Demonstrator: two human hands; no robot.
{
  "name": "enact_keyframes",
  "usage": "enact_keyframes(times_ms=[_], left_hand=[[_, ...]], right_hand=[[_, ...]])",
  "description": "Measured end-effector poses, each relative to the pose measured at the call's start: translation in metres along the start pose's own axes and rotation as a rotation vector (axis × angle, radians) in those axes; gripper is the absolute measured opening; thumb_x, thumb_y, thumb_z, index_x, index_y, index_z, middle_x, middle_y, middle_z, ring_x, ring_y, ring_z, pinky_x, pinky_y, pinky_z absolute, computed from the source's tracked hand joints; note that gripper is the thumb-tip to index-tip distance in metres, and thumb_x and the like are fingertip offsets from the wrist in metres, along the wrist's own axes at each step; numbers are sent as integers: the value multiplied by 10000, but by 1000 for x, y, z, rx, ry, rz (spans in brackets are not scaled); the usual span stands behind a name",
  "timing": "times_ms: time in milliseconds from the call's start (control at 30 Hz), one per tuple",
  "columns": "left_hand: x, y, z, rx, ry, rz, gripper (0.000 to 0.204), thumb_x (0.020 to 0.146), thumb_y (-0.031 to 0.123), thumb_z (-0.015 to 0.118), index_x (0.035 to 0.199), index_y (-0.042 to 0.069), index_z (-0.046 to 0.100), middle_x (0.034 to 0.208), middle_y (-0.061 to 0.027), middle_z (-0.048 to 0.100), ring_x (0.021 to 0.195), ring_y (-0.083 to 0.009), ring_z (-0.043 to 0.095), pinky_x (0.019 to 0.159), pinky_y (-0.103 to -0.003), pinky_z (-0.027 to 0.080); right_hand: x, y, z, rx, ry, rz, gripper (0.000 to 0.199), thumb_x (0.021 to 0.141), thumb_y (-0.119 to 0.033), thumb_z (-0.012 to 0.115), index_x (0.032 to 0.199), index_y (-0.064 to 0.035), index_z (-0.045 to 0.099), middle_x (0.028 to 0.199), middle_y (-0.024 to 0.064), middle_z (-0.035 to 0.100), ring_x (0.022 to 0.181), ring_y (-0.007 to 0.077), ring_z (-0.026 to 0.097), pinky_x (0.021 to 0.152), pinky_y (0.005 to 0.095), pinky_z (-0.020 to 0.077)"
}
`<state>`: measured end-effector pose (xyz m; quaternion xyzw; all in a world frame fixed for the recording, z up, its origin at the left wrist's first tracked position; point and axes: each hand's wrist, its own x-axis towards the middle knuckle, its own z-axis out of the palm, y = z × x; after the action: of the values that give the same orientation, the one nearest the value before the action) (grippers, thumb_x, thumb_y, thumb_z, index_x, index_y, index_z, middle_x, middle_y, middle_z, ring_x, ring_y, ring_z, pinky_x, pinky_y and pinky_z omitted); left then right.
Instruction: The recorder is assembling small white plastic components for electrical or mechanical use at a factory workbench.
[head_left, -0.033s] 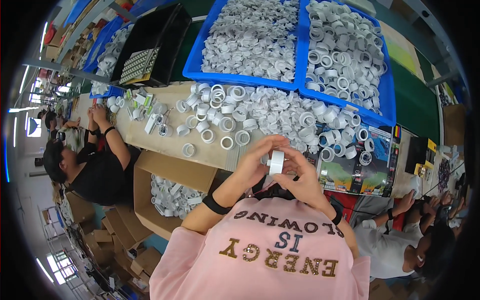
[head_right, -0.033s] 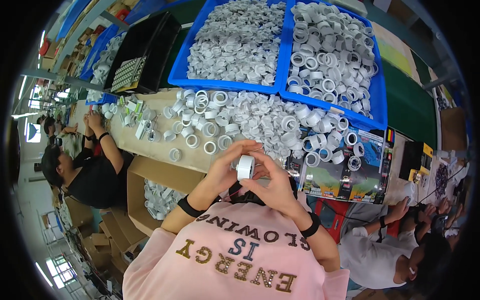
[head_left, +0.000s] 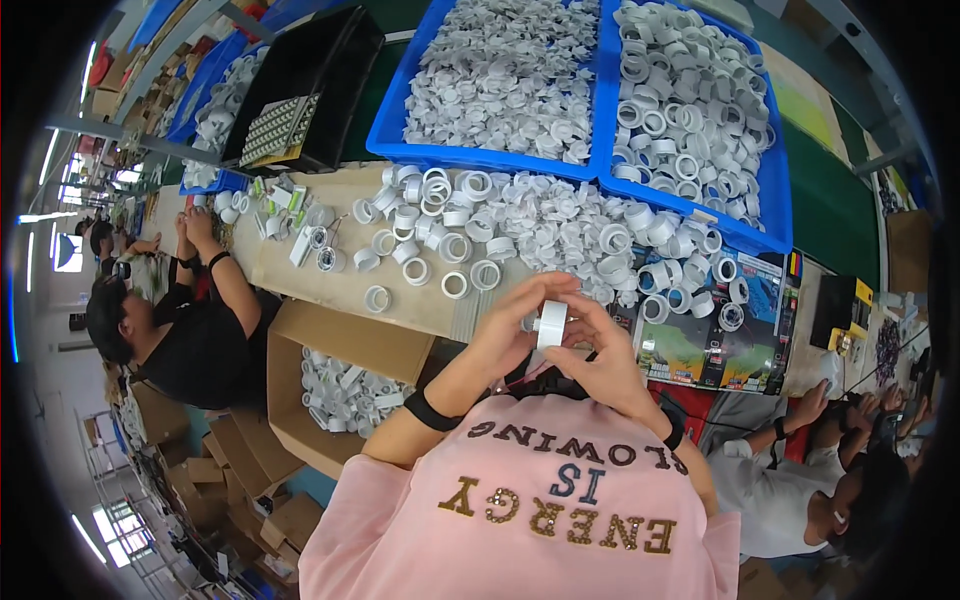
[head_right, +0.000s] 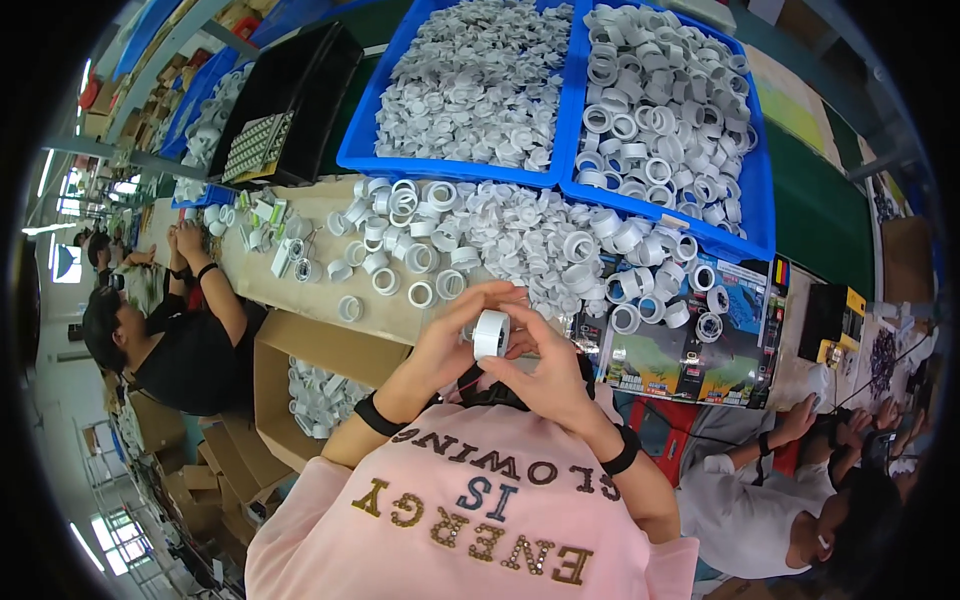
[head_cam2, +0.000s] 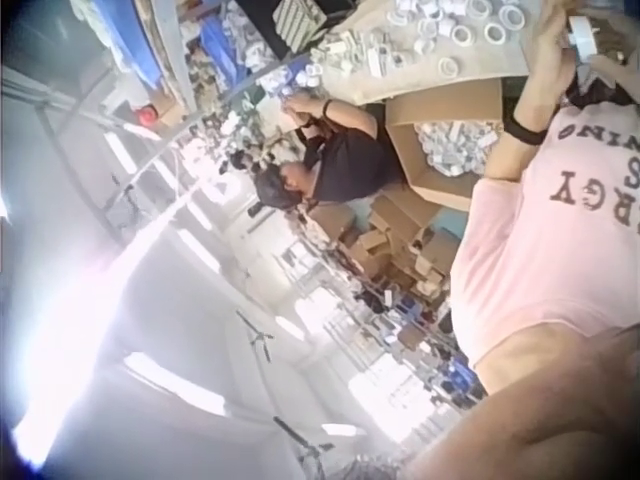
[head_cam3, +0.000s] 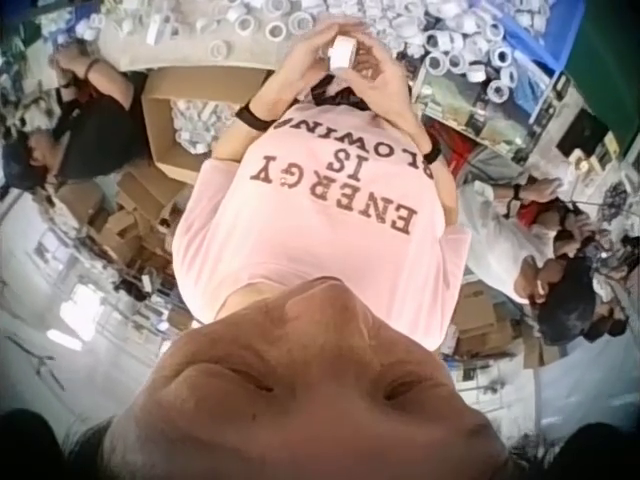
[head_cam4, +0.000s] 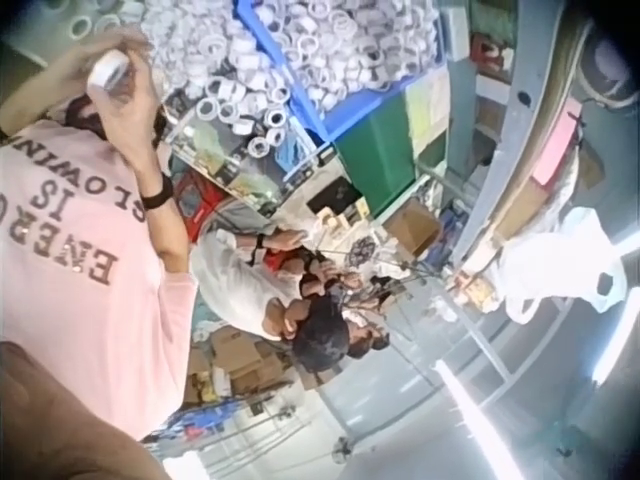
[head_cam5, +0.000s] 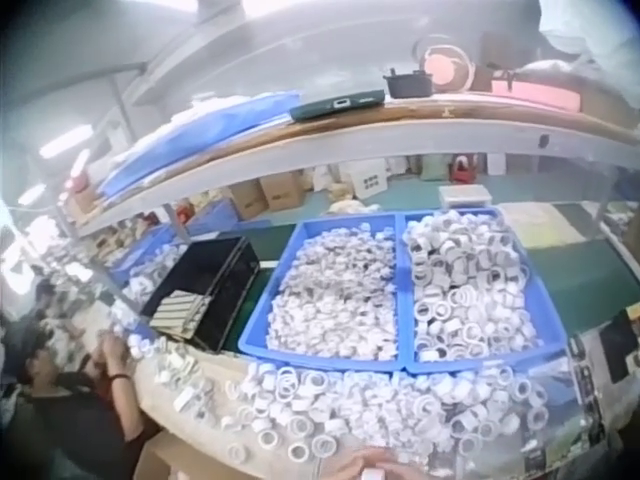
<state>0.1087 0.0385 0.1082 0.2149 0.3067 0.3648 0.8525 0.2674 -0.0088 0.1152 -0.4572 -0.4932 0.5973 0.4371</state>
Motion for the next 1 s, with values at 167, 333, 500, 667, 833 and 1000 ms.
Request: enact_keyframes(times_ms=[167, 333, 500, 667, 833, 1000], left_hand=[[-11, 4, 11, 42, -15, 30, 418, 956, 265, 399, 1279, 2, 423, 1285, -136, 470, 1165, -226, 469, 991, -367, 381], [-12, -3, 13, 42, -26, 38, 473, 968, 349, 346, 1284, 5, 425, 1287, -139, 468, 1148, -225, 478, 976, -371, 386], [-21, -2, 31, -51, 53, -23, 560, 971, 432, 255, 1288, 1, 417, 1280, -134, 469, 1148, -225, 473, 973, -357, 376], [-17, -14, 18, 331, 71, 97, 529, 960, 383, 277, 1309, 2, 389, 1307, -120, 443, 1162, -219, 458, 992, -341, 353], [-19, -5, -13, 512, -205, -100, 545, 861, 79, 531, 1362, 45, 319, 1287, -96, 441, 1146, -182, 459, 943, -296, 387], [-24, -40, -65, 527, 59, -74, 383, 767, 47, 623, 1111, 18, 455, 1015, -145, 573, 950, -175, 573, 781, -297, 488]], right_hand=[[0, -2, 3, -51, 24, 3, 588, 722, -109, 739, 1233, -5, 467, 971, 116, 616, 764, 134, 604, 692, 265, 489], [-3, -13, 2, -158, -17, -16, 596, 727, -144, 737, 1240, -13, 465, 939, 128, 628, 768, 154, 610, 704, 281, 493], [-10, -35, 6, -358, -11, -114, 607, 714, -169, 744, 1230, -7, 467, 947, 175, 619, 774, 238, 628, 700, 313, 500], [1, -23, -1, -464, -87, -124, 582, 730, -209, 732, 1202, 17, 475, 920, 210, 615, 704, 268, 645, 626, 327, 506], [5, 34, -26, 340, -133, 469, 326, 866, -217, 603, 1104, -5, 537, 789, 68, 635, 625, 138, 624, 533, 275, 481], [25, 51, -45, -325, -1, 367, 272, 867, -229, 578, 1092, -78, 547, 662, 89, 618, 595, 203, 629, 536, 343, 481]])
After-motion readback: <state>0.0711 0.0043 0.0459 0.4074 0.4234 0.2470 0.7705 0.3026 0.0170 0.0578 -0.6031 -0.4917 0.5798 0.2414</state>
